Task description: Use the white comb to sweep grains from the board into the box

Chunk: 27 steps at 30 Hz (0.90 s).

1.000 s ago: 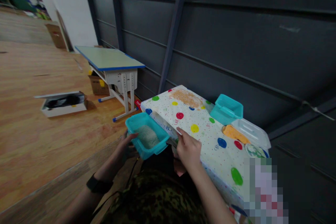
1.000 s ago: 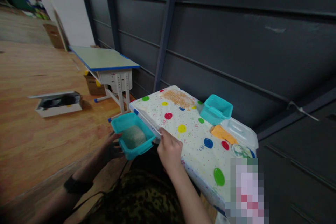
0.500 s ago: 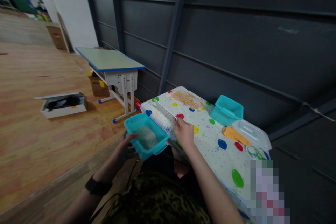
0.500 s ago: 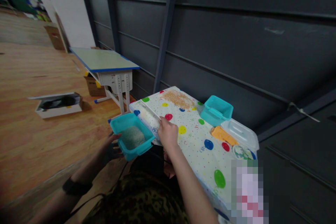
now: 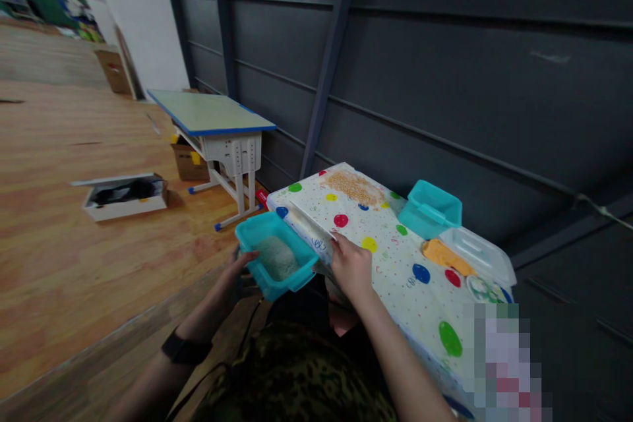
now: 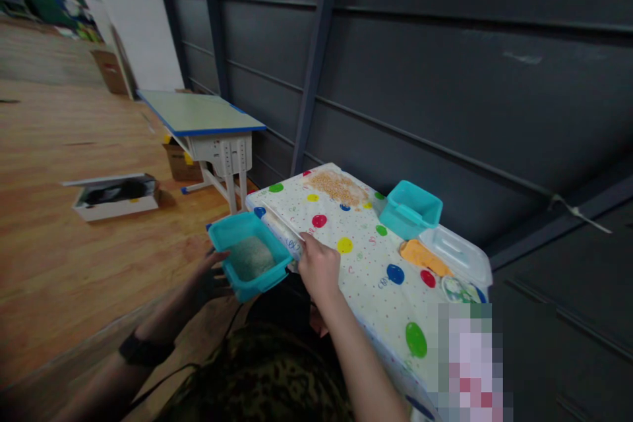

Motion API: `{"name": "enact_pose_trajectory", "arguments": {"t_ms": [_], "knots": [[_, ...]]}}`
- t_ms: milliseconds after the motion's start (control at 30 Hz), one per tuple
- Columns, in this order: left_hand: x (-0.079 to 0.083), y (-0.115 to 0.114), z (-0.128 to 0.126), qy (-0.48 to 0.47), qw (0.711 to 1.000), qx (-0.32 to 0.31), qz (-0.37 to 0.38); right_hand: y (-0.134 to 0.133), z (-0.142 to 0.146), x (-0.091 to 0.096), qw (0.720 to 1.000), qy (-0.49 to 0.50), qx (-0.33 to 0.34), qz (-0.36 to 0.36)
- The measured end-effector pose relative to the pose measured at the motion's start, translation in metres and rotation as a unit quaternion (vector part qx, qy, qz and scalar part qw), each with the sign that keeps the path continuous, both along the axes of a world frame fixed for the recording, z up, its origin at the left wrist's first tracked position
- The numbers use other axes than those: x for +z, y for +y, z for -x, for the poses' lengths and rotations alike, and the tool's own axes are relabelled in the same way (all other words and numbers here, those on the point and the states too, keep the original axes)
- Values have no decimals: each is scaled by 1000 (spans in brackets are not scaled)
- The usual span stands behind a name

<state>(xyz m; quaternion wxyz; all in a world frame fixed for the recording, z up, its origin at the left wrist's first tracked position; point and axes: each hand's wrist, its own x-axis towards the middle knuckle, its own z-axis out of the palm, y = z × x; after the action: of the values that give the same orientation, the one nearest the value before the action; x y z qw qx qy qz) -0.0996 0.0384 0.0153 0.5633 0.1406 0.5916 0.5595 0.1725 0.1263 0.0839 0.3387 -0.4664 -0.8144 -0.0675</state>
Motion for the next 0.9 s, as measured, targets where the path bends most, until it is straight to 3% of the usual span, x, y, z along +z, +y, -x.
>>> {"name": "enact_pose_trajectory", "arguments": {"t_ms": [300,500,700,900], "knots": [[-4,-2,4,-4,1000,-11,-14,-27,-11,-11,994,34,31,-98],[-6,-3,4,-15,1000,-12,-22,-48,-12,-11,995,23,43,-87],[-2,-3,1,-3,1000,-7,-23,-42,-8,-6,997,34,12,-71],[-4,0,1,-15,1000,-2,-12,-46,-11,-11,994,38,56,-89]]}}
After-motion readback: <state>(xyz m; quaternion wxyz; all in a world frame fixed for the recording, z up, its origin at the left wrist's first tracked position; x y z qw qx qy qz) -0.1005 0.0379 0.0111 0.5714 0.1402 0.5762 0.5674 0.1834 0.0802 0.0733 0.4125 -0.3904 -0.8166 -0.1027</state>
